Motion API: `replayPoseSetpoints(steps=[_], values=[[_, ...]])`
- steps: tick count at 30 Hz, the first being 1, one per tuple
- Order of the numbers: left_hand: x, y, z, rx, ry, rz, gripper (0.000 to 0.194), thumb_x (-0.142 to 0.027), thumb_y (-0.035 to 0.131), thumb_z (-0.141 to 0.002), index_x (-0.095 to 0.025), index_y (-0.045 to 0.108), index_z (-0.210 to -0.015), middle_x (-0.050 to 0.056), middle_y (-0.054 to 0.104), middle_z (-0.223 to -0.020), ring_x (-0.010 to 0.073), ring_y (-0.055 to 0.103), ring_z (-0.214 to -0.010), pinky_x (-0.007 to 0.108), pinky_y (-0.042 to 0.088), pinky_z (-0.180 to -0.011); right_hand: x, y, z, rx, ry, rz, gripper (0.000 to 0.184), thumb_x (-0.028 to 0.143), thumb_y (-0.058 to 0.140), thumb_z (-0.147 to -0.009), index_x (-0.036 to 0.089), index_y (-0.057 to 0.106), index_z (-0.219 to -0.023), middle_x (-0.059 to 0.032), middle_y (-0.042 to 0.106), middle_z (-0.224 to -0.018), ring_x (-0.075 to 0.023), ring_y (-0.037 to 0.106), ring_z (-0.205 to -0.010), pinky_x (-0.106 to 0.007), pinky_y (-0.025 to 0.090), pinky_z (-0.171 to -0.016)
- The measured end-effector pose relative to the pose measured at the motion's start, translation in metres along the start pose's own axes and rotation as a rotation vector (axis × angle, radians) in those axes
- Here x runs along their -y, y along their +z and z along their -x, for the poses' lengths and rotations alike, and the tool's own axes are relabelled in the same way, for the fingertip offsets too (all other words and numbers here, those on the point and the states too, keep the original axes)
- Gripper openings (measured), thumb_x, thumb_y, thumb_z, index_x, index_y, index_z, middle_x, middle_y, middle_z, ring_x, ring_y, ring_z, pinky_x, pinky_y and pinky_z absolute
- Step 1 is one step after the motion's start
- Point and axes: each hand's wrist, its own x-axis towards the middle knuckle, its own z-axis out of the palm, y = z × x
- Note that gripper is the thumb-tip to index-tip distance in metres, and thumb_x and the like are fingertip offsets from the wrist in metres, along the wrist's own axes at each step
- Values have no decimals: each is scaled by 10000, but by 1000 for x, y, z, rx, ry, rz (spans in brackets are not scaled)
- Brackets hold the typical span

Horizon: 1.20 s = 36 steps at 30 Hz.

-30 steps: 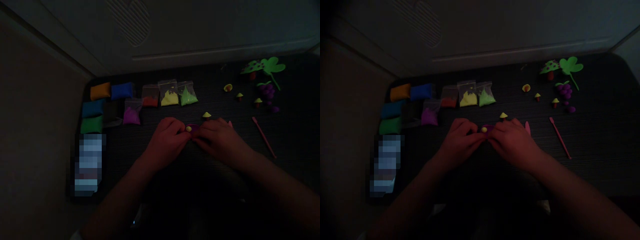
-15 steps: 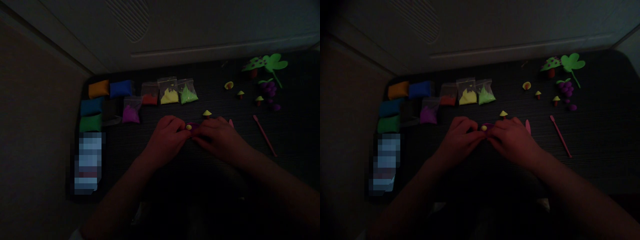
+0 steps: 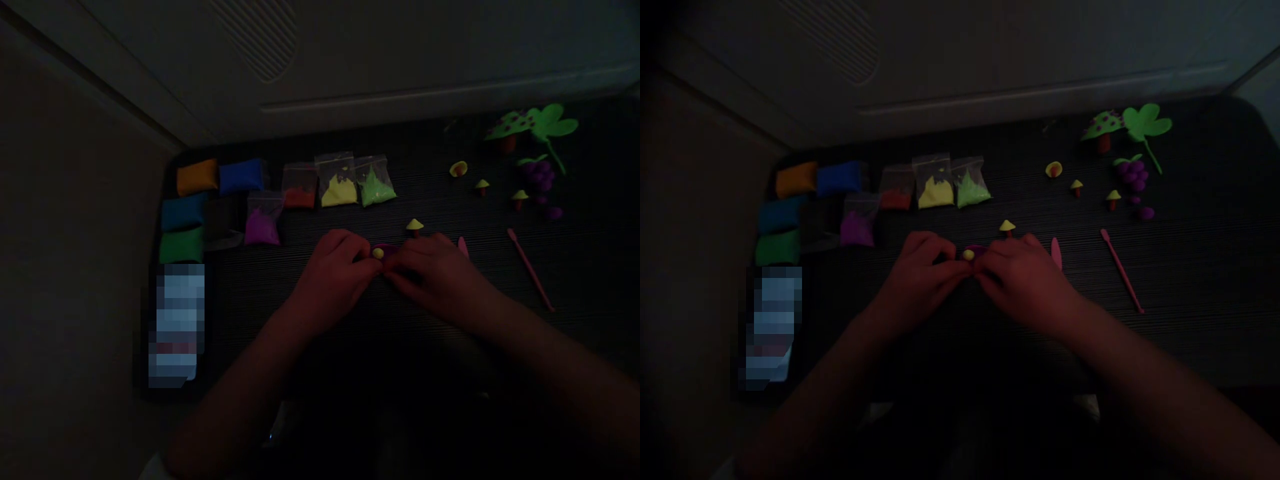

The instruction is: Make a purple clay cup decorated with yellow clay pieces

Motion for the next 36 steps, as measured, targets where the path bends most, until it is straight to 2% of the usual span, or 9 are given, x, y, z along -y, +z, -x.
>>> replayPoseSetpoints(steps=[4,13,19,23,30,36], values=[[-1,-1,0,7,2,2,138,-230,515,-838,-201,640,-889,29,535,-865,170,426,-886,322,378,-822,0,-1,0,-31,19,10,139,281,526,-811,226,628,-888,-25,619,-834,-182,517,-762,-308,278,-692],[0,1,1,10,16,-17,148,-239,499,-850,-211,644,-856,21,527,-853,169,411,-888,310,374,-816,-1,2,0,-15,7,5,134,268,500,-833,220,622,-857,-19,606,-811,-175,524,-756,-310,281,-693],[0,0,-1,27,13,-40,155,-246,490,-853,-219,643,-866,22,520,-849,169,413,-874,309,377,-797,-4,-4,0,75,6,5,161,272,502,-824,231,615,-932,-23,599,-851,-191,534,-830,-323,285,-716],[-1,0,-1,31,12,-13,151,-250,508,-843,-200,639,-896,32,530,-877,171,423,-888,321,375,-823,-5,-5,-1,108,39,38,150,275,485,-834,226,623,-867,-23,587,-824,-183,531,-799,-327,289,-710],[-1,4,0,-32,48,-17,127,-235,525,-838,-209,646,-863,11,544,-833,155,422,-872,293,378,-814,-7,-3,0,80,13,29,156,287,481,-843,226,615,-893,-13,588,-811,-182,537,-796,-324,297,-704],[2,2,0,-34,28,-61,125,-233,528,-834,-228,651,-860,10,529,-823,157,421,-845,295,372,-781,-9,-7,0,94,-5,22,151,251,495,-832,222,620,-911,-14,597,-830,-177,543,-805,-320,298,-703]])
